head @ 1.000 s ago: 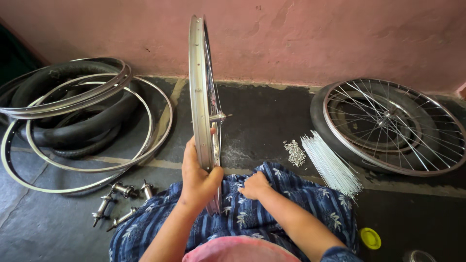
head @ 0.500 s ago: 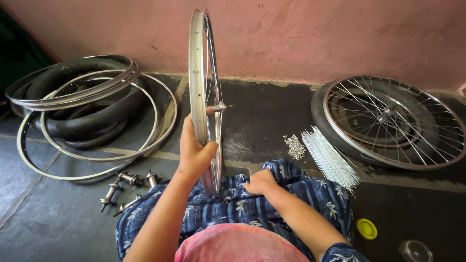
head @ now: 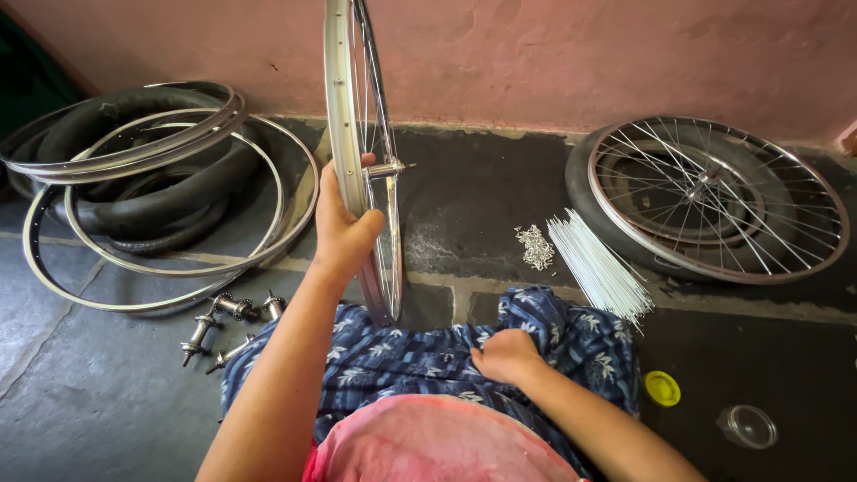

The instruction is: The person sits on the floor and laces a bicycle wheel, threading spokes through the hub and seating their heads into the rim, rotating the wheel as they work around it. They pick spokes one at a time from a bundle on the floor and press each into the rim holes.

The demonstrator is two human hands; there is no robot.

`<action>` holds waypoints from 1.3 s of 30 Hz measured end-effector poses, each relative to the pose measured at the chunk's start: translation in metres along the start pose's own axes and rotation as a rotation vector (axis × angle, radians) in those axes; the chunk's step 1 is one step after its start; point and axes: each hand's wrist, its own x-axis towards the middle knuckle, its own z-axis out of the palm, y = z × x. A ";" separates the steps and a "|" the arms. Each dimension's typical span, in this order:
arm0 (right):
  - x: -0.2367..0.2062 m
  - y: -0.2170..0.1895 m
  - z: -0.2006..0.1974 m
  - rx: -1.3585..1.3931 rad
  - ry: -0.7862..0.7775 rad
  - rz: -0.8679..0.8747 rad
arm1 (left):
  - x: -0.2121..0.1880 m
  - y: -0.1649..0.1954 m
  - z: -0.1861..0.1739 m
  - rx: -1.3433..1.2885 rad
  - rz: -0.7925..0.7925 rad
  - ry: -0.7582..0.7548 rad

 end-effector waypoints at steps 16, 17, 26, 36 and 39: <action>0.085 -0.034 -0.028 0.265 0.093 -0.297 | -0.009 0.020 -0.007 0.077 -0.021 -0.004; 0.098 -0.050 -0.029 0.376 0.017 -0.335 | -0.011 0.021 -0.007 0.089 0.010 -0.016; 0.120 -0.097 -0.014 0.695 -0.711 -0.470 | -0.015 0.022 -0.019 0.077 -0.004 -0.020; 0.129 -0.079 -0.009 0.426 -0.433 -0.169 | -0.009 0.024 -0.018 0.045 -0.019 -0.020; 0.129 -0.076 -0.006 0.300 -0.352 -0.153 | -0.007 0.026 -0.016 -0.008 -0.173 -0.004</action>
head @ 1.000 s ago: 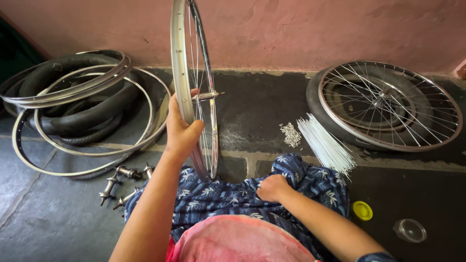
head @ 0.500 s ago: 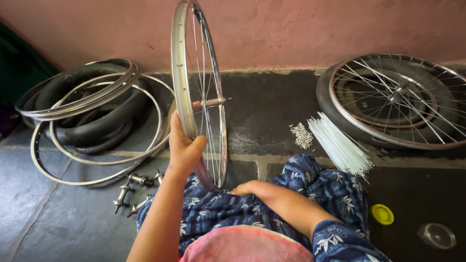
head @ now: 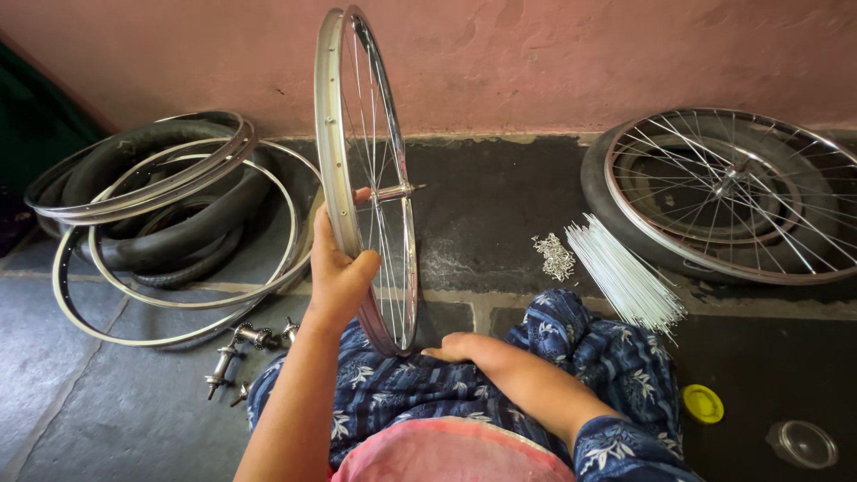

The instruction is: The person sits on the floor and laces a bicycle wheel, threading spokes through the hub and seating their heads into the rim, rotating the wheel as they work around it. They pick spokes one at a time from a bundle on the floor and press each into the rim holes.

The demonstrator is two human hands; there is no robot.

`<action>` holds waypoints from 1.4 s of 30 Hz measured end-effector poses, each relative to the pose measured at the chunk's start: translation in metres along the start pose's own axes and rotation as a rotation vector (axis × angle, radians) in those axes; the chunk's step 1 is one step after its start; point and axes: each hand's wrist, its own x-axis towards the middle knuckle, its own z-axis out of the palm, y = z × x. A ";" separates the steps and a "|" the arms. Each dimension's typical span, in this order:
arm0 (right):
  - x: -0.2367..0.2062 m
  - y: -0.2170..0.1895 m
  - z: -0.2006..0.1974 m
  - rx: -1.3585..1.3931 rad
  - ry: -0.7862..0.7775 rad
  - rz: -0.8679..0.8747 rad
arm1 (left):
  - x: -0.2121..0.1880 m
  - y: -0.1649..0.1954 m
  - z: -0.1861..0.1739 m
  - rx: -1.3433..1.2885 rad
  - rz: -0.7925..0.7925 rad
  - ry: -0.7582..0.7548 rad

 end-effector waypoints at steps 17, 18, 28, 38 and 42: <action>0.007 0.009 0.024 -0.085 -0.132 -0.165 | 0.002 -0.006 -0.006 0.102 0.151 0.021; 0.007 0.009 0.025 -0.090 -0.122 -0.142 | 0.002 -0.007 -0.009 0.136 0.172 0.023; -0.027 0.034 0.005 0.191 0.306 -0.086 | 0.017 0.005 -0.063 -0.030 0.025 -0.103; -0.134 0.227 -0.085 0.328 0.692 0.566 | 0.096 0.033 -0.080 0.449 -0.018 -0.119; -0.164 0.265 -0.061 0.128 0.624 0.764 | 0.139 0.031 -0.068 0.388 0.028 -0.291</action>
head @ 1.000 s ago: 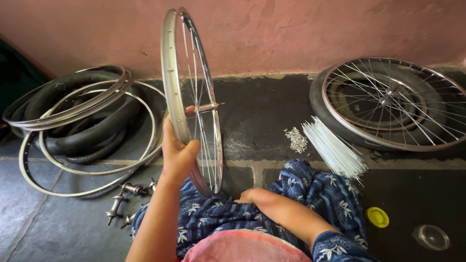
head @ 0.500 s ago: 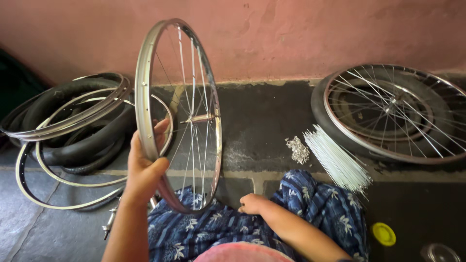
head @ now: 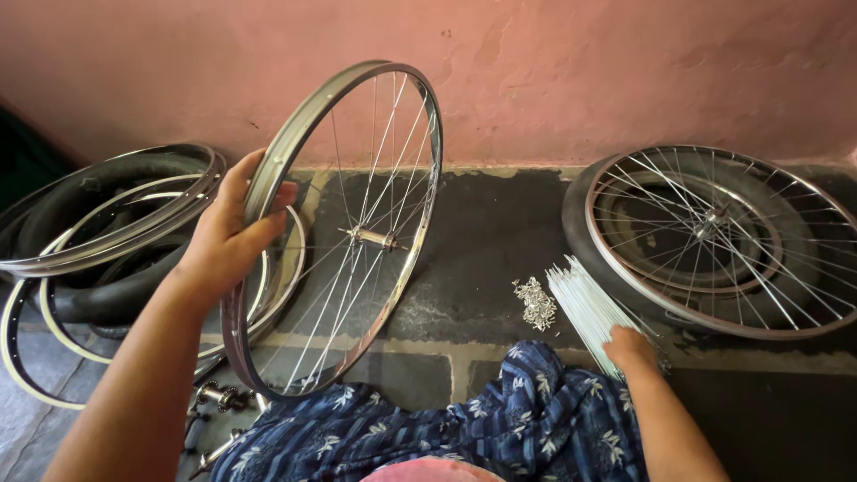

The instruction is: The person sits on the floor and laces a bicycle wheel, threading spokes through the hub and seating their heads into the rim, rotating the wheel as they work around it. They pick spokes one at a time from a bundle on the floor and press each into the rim holes.

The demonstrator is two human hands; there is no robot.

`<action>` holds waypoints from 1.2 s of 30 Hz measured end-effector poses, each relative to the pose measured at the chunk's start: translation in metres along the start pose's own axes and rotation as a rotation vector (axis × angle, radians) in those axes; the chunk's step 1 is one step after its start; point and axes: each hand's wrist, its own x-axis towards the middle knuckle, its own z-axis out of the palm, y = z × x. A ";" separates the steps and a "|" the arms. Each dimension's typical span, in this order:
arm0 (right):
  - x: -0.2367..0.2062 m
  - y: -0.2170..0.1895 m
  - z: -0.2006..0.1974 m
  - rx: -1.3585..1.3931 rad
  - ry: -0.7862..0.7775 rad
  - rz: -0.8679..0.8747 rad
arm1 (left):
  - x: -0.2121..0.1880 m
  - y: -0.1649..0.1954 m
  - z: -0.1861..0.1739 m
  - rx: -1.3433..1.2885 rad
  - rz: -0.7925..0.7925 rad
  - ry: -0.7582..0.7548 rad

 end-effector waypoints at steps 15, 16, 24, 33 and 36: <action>0.001 0.010 0.025 -0.019 -0.110 0.120 | 0.067 0.000 -0.016 0.255 -0.288 0.063; 0.000 0.012 0.025 0.024 -0.103 0.142 | 0.066 0.000 -0.016 0.230 -0.285 0.067; -0.005 0.024 0.039 0.185 0.187 0.126 | 0.053 -0.004 -0.026 0.024 -0.353 0.112; -0.021 -0.076 0.017 0.754 0.628 -0.474 | 0.036 -0.030 -0.063 0.003 -0.215 0.051; -0.046 -0.124 -0.015 0.511 0.926 -0.736 | 0.033 -0.036 -0.076 0.026 -0.376 0.059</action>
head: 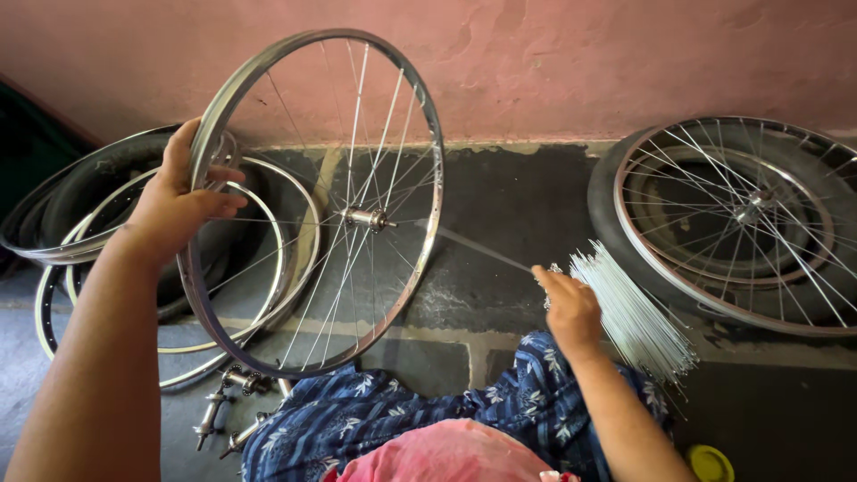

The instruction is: The person sits on the floor and laces a bicycle wheel, threading spokes through the hub and seating their heads into the rim, rotating the wheel as they work around it. They pick spokes one at a time from a bundle on the floor and press each into the rim holes.

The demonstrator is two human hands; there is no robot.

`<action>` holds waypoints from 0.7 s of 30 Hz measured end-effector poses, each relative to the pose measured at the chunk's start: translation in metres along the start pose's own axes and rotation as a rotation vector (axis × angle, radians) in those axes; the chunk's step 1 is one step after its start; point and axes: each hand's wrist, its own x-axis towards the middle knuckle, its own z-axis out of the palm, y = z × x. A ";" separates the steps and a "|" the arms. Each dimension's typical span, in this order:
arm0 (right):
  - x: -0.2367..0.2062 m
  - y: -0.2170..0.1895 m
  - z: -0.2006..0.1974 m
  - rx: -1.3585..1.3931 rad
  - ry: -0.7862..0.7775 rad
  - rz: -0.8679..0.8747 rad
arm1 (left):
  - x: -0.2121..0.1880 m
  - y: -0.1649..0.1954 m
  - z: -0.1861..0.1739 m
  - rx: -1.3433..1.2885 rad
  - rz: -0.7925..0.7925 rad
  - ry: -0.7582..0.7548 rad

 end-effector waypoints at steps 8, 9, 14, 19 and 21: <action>0.048 -0.059 0.005 -0.112 -0.067 -0.173 | 0.001 -0.006 -0.006 0.002 0.003 -0.017; 0.049 -0.059 0.007 -0.120 -0.069 -0.172 | 0.001 -0.006 -0.005 0.008 0.002 -0.015; 0.050 -0.056 0.019 -0.151 -0.070 -0.170 | 0.000 0.002 0.003 0.031 0.111 -0.030; 0.049 -0.057 0.027 -0.146 -0.085 -0.165 | -0.008 0.014 0.010 0.062 0.069 -0.002; 0.050 -0.058 0.028 -0.147 -0.091 -0.170 | -0.012 0.017 0.012 0.069 0.091 -0.003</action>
